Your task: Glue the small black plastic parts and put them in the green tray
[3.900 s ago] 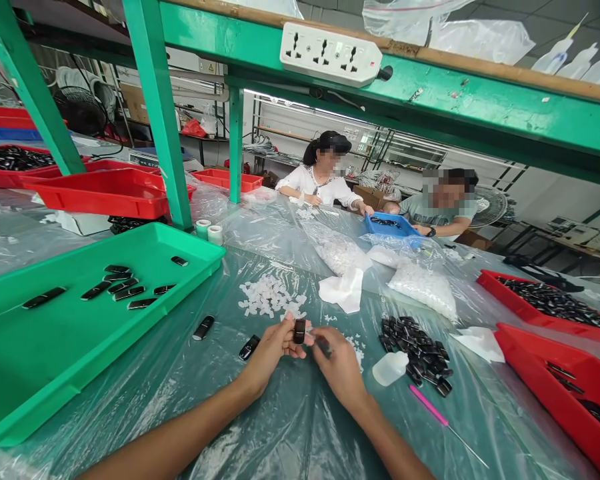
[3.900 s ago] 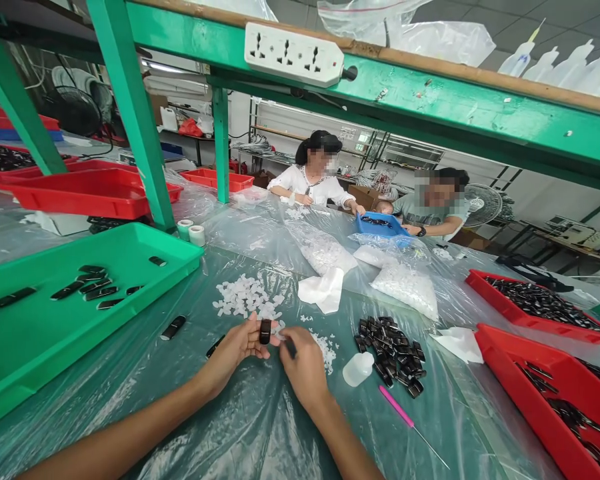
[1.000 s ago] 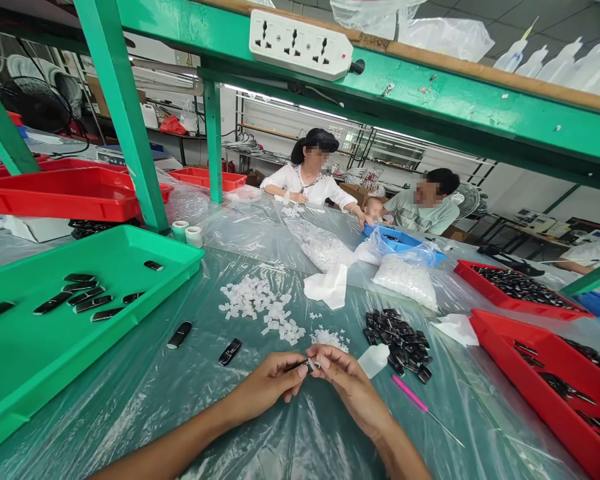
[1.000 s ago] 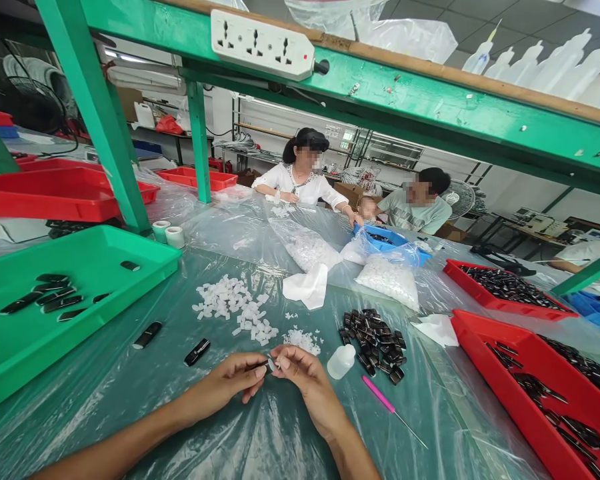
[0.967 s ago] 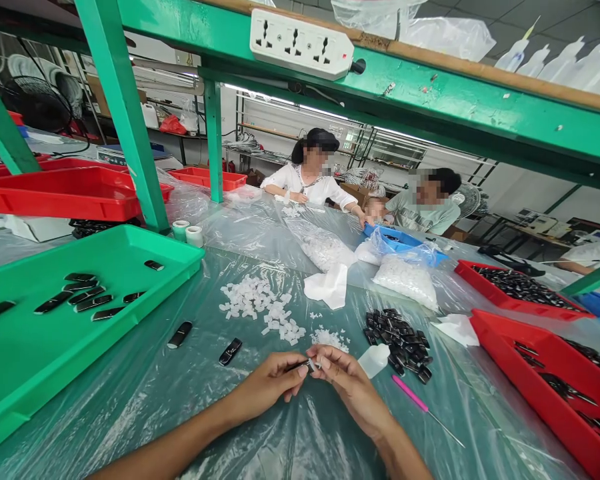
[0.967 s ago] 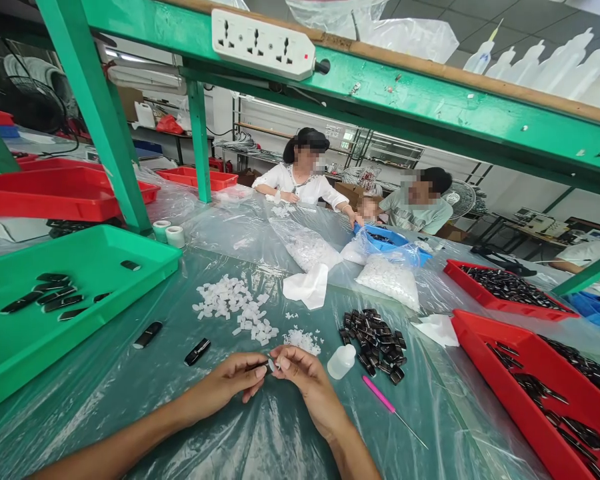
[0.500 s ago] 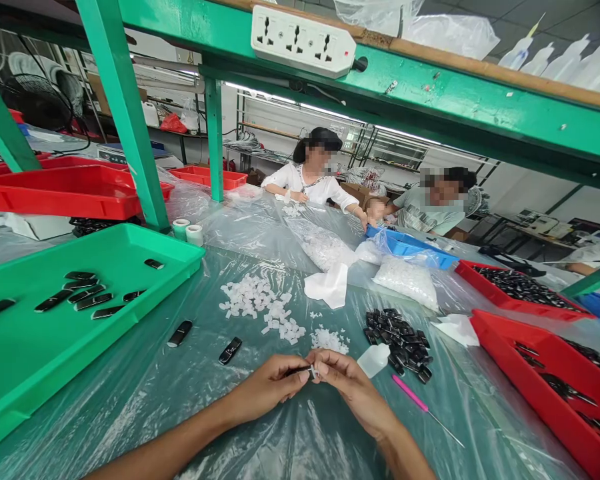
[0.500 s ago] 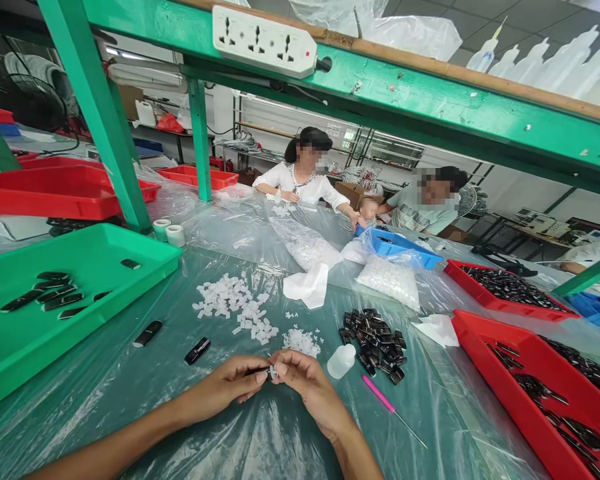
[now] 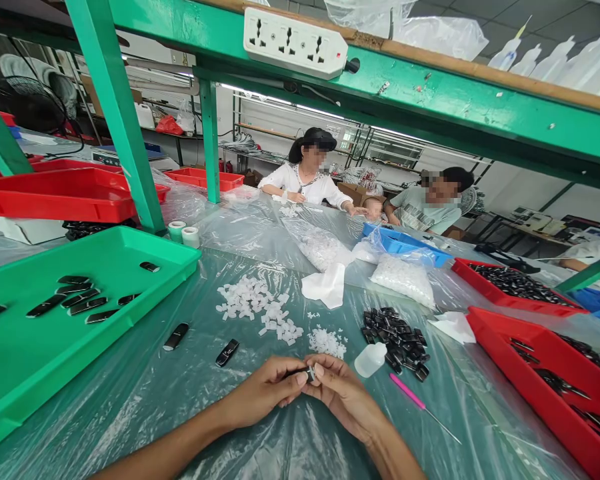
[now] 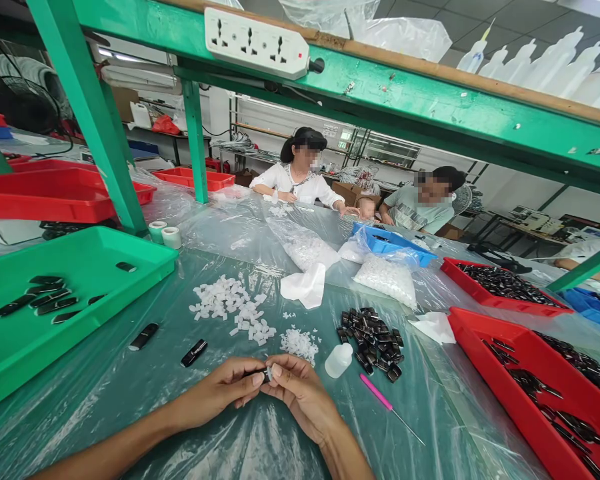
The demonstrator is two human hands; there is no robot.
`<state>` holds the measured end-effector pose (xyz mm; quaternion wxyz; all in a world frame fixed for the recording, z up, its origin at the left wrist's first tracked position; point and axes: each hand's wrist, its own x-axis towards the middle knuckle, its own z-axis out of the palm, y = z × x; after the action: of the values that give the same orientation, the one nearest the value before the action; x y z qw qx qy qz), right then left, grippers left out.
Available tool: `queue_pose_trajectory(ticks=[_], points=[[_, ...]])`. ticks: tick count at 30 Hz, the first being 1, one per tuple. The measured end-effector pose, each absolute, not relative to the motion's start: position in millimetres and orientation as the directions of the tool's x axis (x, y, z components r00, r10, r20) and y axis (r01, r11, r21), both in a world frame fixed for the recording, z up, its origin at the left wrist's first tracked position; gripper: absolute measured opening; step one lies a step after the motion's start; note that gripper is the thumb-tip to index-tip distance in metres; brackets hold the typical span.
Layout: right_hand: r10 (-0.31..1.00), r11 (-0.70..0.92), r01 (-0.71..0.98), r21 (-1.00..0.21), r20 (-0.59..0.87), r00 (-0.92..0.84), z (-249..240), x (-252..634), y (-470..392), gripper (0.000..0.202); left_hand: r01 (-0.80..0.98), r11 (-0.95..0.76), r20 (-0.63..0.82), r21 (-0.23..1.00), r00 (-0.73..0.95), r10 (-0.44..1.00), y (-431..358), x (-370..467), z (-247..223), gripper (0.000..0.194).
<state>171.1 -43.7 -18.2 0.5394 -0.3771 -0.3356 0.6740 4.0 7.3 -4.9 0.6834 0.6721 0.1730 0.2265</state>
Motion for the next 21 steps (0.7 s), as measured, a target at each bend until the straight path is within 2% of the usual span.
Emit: queue_pose_trajectory(ticks=[9, 21], points=[[0.968, -0.236, -0.617, -0.751, -0.128, -0.214, -21.7, 164.4, -43.2, 0.007, -0.101, -0.027, 0.099, 0.995, 0.822, 0.561, 6.2, 3.9, -3.4, 0.036], [0.988, -0.147, -0.685, -0.714, -0.073, -0.135, -31.5, 153.2, -43.2, 0.009, -0.118, -0.057, 0.128, 0.991, 0.804, 0.580, 6.8, 6.5, -5.6, 0.034]])
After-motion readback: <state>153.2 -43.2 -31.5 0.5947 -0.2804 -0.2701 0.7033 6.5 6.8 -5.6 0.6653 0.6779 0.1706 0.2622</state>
